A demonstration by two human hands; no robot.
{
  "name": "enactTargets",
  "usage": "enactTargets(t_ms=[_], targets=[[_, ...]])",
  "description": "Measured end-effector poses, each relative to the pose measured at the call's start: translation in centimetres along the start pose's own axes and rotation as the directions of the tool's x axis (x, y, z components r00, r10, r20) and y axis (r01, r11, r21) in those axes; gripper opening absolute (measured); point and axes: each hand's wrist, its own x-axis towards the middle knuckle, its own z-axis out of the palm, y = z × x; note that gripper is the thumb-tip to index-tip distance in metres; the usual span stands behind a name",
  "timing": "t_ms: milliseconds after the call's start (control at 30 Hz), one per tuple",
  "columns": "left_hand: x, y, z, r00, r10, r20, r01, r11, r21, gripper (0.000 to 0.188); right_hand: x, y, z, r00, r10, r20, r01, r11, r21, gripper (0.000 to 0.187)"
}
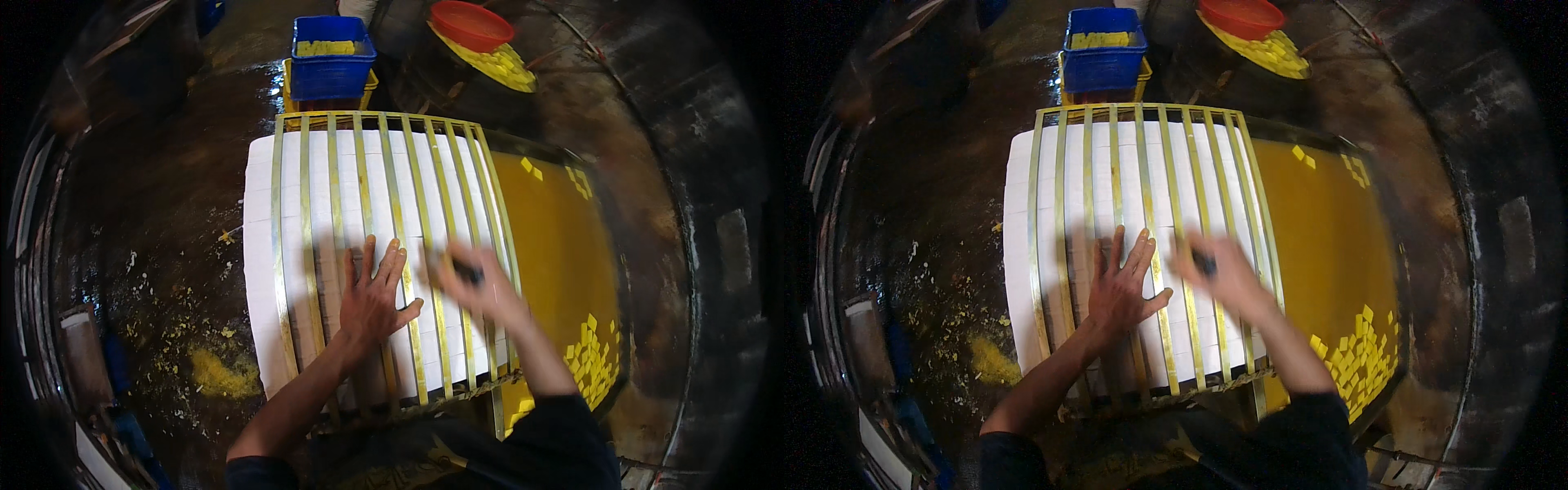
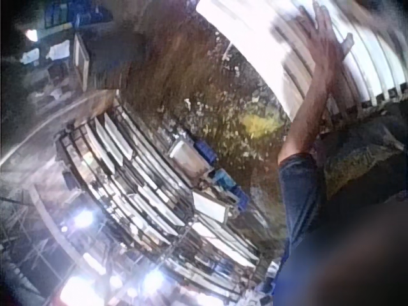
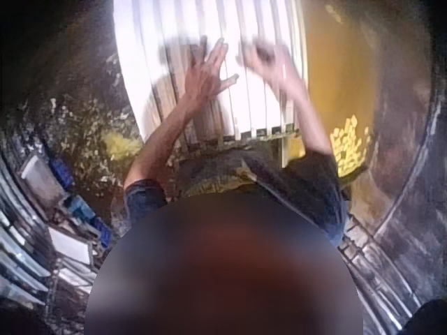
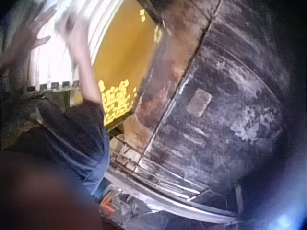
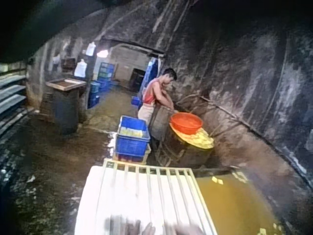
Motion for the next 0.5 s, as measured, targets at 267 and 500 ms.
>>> enactTargets(t_ms=[267, 500], targets=[[-1.2, -3.1, -2.3, 0.994, -0.098, -0.046, 0.098, 0.995, -0.008, 0.061, -4.0, -3.6, -0.2, 0.976, -0.154, 0.152, 0.097, 0.94, 0.327, 0.019], [-1.9, -10.8, -5.9, 0.967, -0.251, 0.051, 0.242, 0.96, 0.138, 0.059, 21.9, 3.7, -2.4, 0.845, -0.395, -0.361, 0.227, 0.875, -0.427, 0.022]])
